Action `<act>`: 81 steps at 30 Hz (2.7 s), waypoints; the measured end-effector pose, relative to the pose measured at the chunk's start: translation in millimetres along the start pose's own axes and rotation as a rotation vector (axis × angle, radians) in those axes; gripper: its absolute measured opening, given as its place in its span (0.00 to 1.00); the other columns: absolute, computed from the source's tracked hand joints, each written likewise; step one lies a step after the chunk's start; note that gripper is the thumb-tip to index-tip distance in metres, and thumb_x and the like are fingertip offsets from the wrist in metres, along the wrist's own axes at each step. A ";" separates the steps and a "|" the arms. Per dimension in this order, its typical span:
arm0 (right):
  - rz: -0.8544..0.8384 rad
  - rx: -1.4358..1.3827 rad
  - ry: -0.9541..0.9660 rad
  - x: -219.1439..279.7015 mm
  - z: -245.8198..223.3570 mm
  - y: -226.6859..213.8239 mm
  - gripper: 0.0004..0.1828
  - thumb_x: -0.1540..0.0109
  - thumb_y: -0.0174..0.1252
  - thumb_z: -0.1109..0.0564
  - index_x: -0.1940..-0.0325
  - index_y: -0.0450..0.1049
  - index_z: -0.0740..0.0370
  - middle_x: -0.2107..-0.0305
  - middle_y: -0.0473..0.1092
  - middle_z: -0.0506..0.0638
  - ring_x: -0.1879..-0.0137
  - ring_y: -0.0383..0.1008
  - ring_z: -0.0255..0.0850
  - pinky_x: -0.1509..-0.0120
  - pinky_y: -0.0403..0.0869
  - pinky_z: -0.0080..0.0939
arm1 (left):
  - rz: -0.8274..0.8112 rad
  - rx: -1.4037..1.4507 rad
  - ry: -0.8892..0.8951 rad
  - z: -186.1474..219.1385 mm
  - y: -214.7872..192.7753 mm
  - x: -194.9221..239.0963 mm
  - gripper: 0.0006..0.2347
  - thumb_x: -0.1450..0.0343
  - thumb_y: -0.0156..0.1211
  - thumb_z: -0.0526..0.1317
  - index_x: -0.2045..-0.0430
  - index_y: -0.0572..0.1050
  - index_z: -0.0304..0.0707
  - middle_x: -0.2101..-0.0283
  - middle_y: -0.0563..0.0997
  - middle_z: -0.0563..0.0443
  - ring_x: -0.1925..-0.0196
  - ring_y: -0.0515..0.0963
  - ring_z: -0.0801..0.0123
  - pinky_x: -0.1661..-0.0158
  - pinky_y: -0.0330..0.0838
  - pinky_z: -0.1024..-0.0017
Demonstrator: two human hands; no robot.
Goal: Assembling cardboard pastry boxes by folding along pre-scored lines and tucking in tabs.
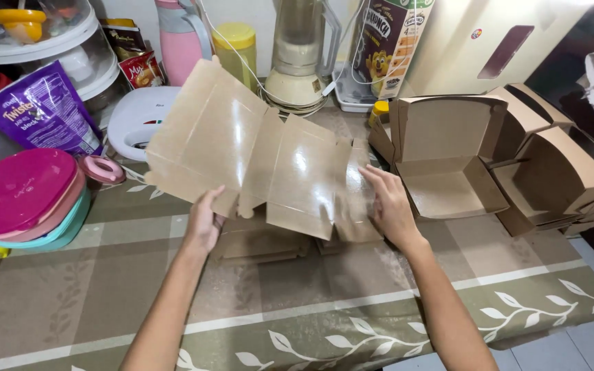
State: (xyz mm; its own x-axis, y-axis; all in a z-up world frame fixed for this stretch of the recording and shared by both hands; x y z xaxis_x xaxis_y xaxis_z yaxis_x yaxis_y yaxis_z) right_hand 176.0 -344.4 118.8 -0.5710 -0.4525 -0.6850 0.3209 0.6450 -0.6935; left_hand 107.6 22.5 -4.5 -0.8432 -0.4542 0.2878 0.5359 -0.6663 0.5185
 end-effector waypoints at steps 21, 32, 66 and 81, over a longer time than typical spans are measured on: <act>0.330 0.345 -0.517 18.9 -100.6 -1.7 0.10 0.32 0.56 0.56 0.50 0.83 0.53 0.67 0.74 0.50 0.60 0.78 0.44 0.56 0.76 0.43 | -0.310 -0.186 0.158 35.5 42.7 18.9 0.47 0.29 0.66 0.40 0.26 0.29 0.46 0.25 0.30 0.26 0.23 0.43 0.35 0.31 0.43 0.39; 0.081 0.041 -0.346 13.1 -115.6 30.4 0.14 0.28 0.47 0.53 0.57 0.80 0.51 0.69 0.76 0.44 0.61 0.78 0.39 0.56 0.75 0.35 | -0.669 -1.769 0.869 -9.7 111.7 86.3 0.24 0.34 0.63 0.62 0.46 0.75 0.58 0.40 0.71 0.55 0.33 0.68 0.59 0.35 0.61 0.55; -0.921 0.322 0.238 -28.8 -7.1 122.2 0.53 0.61 0.59 0.09 0.43 0.61 0.36 0.52 0.73 0.48 0.40 0.72 0.49 0.38 0.62 0.55 | -0.330 -1.757 1.551 -33.4 108.7 101.5 0.06 0.26 0.58 0.48 0.71 0.82 0.59 0.69 0.84 0.67 0.54 0.79 0.73 0.33 0.55 0.38; -0.931 0.585 0.193 -20.1 34.9 107.0 0.47 0.56 0.62 0.14 0.42 0.60 0.33 0.49 0.69 0.47 0.37 0.64 0.48 0.35 0.54 0.63 | -0.295 -1.803 1.436 -28.4 92.1 96.3 0.09 0.25 0.54 0.50 0.74 0.80 0.59 0.68 0.84 0.69 0.53 0.77 0.75 0.32 0.53 0.40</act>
State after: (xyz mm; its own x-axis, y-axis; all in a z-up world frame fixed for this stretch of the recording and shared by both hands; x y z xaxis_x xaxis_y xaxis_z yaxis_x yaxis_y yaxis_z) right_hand 248.1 -287.8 50.6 -0.8655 -0.4720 0.1677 -0.0160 -0.3084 -0.9511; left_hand 76.9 -99.3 48.1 -0.7483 0.2813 -0.6008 0.6109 -0.0610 -0.7894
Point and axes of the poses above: each hand's wrist, its own x-axis away from the middle knuckle, its own y-axis out of the palm, z = x × y, the point moved 10 cm from there along -x, towards the middle knuckle
